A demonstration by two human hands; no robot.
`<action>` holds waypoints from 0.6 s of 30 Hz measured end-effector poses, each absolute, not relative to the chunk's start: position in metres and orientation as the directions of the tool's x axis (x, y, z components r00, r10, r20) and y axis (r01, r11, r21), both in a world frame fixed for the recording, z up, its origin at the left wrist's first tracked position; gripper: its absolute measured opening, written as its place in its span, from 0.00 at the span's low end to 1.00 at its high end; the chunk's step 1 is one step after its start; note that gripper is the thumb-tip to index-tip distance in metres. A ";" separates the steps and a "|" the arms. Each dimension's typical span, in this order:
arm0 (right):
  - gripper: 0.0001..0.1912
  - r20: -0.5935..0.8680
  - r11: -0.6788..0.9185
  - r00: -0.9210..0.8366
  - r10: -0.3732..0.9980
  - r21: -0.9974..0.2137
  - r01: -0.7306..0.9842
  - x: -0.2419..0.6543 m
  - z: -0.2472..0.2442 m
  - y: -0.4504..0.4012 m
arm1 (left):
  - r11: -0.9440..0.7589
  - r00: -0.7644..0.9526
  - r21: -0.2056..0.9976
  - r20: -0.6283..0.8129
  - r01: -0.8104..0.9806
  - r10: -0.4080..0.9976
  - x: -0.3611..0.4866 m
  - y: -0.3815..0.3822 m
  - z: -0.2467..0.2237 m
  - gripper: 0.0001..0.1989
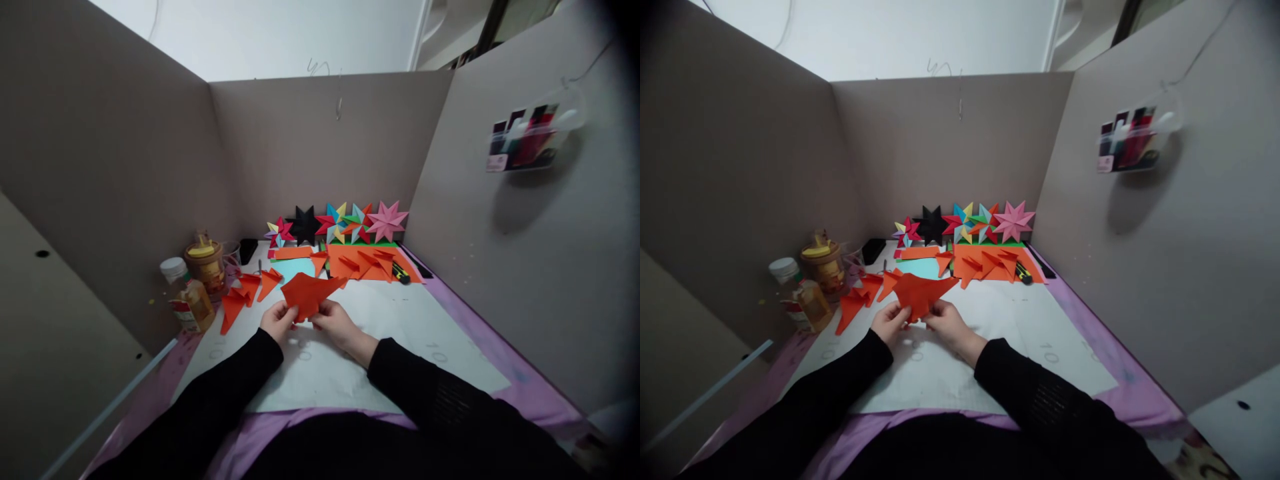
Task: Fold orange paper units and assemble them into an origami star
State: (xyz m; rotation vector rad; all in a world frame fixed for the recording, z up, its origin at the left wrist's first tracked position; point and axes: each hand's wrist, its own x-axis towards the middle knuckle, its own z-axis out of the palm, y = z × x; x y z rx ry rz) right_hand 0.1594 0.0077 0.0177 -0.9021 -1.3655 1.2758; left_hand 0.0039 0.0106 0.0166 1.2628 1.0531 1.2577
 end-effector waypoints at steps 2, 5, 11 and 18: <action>0.04 0.175 0.165 -0.189 0.966 -0.984 -0.066 0.162 0.019 0.007 | -0.222 0.044 0.975 0.221 0.021 0.974 0.001 0.011 0.016 0.13; 0.05 0.176 0.162 -0.240 0.955 -0.984 -0.078 0.168 0.021 0.005 | -0.515 0.031 0.840 0.518 0.171 0.855 -0.004 0.010 0.017 0.06; 0.07 0.187 0.113 -0.323 0.928 -0.966 -0.232 0.172 0.021 0.003 | -0.785 0.059 0.562 0.802 0.261 0.595 -0.005 0.002 0.020 0.04; 0.08 0.170 0.130 -0.239 0.956 -0.976 -0.175 0.170 0.026 -0.003 | -0.625 0.067 0.769 0.623 0.132 0.780 -0.005 0.004 0.017 0.03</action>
